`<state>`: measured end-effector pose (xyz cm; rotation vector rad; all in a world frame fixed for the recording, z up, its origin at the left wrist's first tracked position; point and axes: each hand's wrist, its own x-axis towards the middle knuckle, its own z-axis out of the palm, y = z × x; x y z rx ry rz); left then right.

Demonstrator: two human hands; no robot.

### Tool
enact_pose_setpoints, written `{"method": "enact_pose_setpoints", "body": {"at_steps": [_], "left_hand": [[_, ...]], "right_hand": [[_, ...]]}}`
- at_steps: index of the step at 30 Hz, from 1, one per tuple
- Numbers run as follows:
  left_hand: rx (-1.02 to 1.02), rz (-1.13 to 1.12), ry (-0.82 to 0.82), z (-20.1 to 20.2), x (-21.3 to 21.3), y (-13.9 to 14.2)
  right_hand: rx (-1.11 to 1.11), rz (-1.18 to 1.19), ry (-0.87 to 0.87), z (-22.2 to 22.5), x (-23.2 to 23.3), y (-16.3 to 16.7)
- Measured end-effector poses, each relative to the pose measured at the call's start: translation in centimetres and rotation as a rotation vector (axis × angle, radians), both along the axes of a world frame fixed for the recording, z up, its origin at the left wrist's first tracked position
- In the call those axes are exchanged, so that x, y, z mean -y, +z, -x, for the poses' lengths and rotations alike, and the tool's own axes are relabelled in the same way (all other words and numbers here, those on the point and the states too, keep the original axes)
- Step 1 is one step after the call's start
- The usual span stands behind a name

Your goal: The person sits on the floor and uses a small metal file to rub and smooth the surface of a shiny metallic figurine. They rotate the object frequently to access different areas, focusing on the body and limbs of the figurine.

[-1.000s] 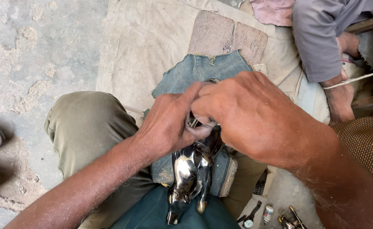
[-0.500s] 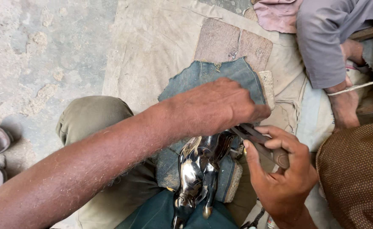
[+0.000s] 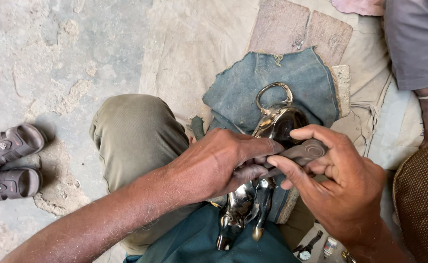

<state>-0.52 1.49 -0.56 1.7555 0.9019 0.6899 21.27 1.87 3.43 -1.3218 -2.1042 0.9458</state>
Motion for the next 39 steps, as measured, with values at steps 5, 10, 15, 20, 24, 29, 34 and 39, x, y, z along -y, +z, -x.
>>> {"method": "enact_pose_setpoints", "body": {"at_steps": [5,10,15,20,24,29,34,39], "left_hand": [[0.026,0.072,-0.039,-0.1,0.3,-0.8],[0.076,-0.005,-0.036,0.0,0.4,-1.2],[0.064,0.023,-0.050,0.1,0.3,-1.4],[0.092,0.016,-0.059,0.2,0.4,-2.0],[0.120,-0.029,-0.051,0.1,0.3,-2.2],[0.032,-0.032,-0.108,-0.3,-0.1,-1.1],[-0.159,-0.051,-0.314,-0.5,-0.4,0.6],[-0.137,-0.237,-0.259,-0.7,-0.3,0.8]], "right_hand": [[0.099,0.009,-0.042,0.2,0.6,0.4],[0.123,-0.020,-0.024,0.4,0.4,0.7],[0.103,0.007,-0.034,0.4,0.5,0.6],[0.111,0.017,-0.030,0.3,0.6,0.5],[0.118,-0.006,-0.005,0.2,0.4,0.5],[0.055,-0.072,0.137,-1.2,1.1,0.5],[0.146,0.097,-0.099,-3.2,6.3,-0.9],[0.348,0.038,-0.110,-4.7,7.7,-1.5]]}}
